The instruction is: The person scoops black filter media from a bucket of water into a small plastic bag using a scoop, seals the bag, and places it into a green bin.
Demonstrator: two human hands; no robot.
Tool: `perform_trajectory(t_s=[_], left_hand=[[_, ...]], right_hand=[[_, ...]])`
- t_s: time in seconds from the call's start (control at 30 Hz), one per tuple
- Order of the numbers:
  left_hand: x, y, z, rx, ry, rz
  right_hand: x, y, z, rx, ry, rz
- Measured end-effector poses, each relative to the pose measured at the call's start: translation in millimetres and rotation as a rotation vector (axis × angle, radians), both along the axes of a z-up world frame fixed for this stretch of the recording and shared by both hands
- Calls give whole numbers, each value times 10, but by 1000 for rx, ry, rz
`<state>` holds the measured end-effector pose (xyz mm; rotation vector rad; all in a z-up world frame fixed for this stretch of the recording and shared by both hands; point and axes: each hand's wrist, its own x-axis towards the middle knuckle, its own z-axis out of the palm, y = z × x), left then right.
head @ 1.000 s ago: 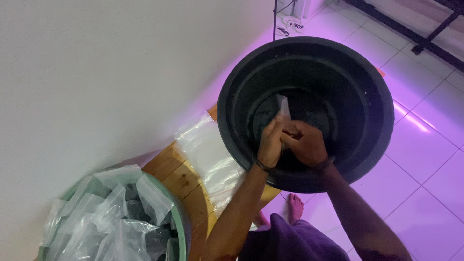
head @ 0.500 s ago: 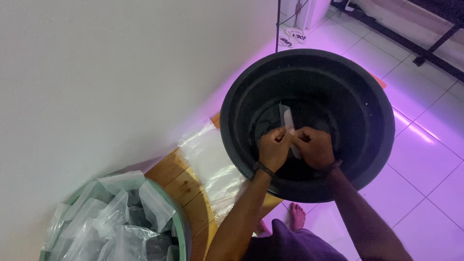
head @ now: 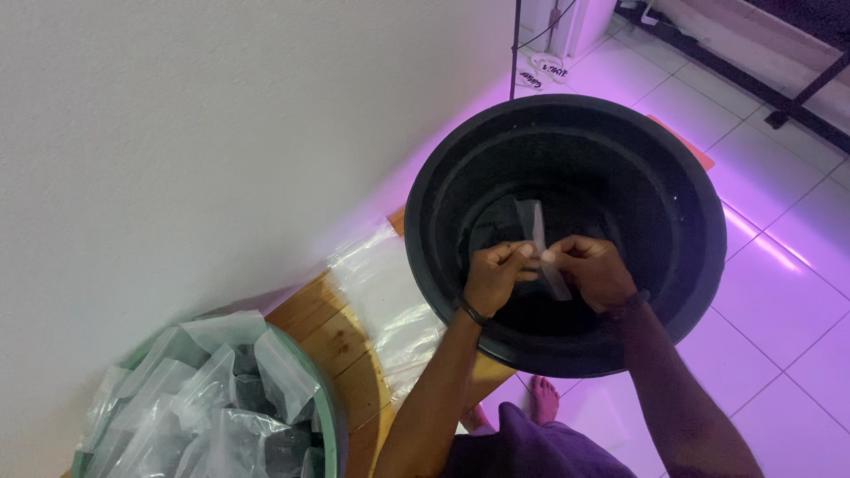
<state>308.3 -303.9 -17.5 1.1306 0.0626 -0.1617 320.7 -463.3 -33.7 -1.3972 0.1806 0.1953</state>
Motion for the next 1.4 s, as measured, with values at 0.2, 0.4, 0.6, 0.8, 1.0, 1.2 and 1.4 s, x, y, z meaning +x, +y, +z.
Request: perform_trajectory(t_s=[0.2,0.4,0.6,0.8,1.0,1.2,1.4], left_hand=[[-40,-37,198,112,4,30],[10,-51,-76,31,97,93],[49,138,262,305,67,108],[145,152,453,780,-158,87],[229,21,547,1061,-567,171],[289,-11,614,945,-337,59],[285,-21,934,1000,342,-270]], right_hand=[[-11,6,127,-30,-38,24],[32,7,4,-11,1,61],[181,-170,-2,-389,-135,-56],[284,-100,39,-1261,-898,-165],[325,-92,89,-1308,-894,193],[501,-97,-3,-1543,-673,83],[419,-18,247,-1021,-1128,113]])
